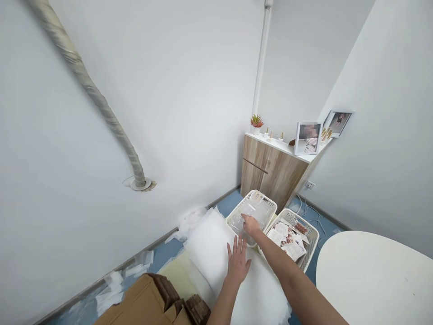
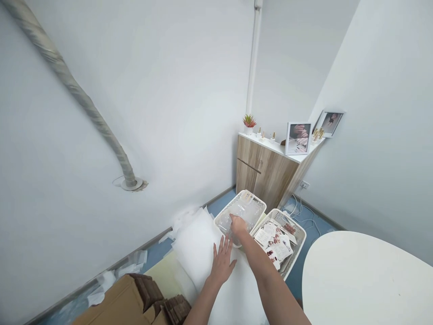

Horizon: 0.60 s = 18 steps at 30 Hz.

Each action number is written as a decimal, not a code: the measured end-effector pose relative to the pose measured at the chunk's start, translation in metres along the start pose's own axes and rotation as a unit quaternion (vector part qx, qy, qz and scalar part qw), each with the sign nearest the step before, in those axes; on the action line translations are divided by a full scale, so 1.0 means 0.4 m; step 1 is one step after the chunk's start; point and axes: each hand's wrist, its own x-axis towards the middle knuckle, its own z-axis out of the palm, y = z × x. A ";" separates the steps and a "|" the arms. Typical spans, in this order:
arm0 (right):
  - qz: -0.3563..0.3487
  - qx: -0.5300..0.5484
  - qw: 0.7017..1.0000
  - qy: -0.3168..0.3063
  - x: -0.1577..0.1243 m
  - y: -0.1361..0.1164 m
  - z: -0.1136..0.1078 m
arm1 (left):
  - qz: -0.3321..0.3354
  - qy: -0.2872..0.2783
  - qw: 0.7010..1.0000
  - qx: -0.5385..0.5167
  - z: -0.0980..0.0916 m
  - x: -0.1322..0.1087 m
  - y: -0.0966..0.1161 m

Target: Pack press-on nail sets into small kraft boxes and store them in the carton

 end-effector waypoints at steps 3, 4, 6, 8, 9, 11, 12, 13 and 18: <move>-0.007 -0.004 0.999 0.042 -0.029 -0.006 -0.005 | -0.003 -0.003 1.000 -0.006 -0.008 0.000 0.002; -0.012 0.002 0.999 0.052 -0.039 -0.009 -0.010 | -0.008 -0.008 1.000 -0.012 -0.011 0.001 0.002; -0.023 0.030 0.996 0.076 -0.060 -0.012 -0.025 | -0.020 -0.016 0.999 -0.040 -0.016 0.005 0.002; -0.035 0.075 0.991 0.109 -0.087 -0.009 -0.047 | -0.032 0.005 0.995 -0.098 -0.019 0.017 0.005; -0.044 0.104 0.985 0.128 -0.105 -0.004 -0.060 | -0.037 0.029 0.989 -0.142 -0.020 0.025 0.010; -0.069 0.165 0.970 0.166 -0.152 0.014 -0.086 | -0.060 0.083 0.960 -0.261 -0.026 0.045 0.029; -0.082 0.194 0.960 0.183 -0.181 0.026 -0.098 | -0.077 0.100 0.934 -0.334 -0.031 0.056 0.045; -0.095 0.219 0.951 0.199 -0.213 0.040 -0.110 | -0.094 0.108 0.901 -0.409 -0.038 0.067 0.067; -0.105 0.292 0.912 0.268 -0.400 0.138 -0.159 | -0.093 0.056 0.713 -0.693 -0.071 0.088 0.242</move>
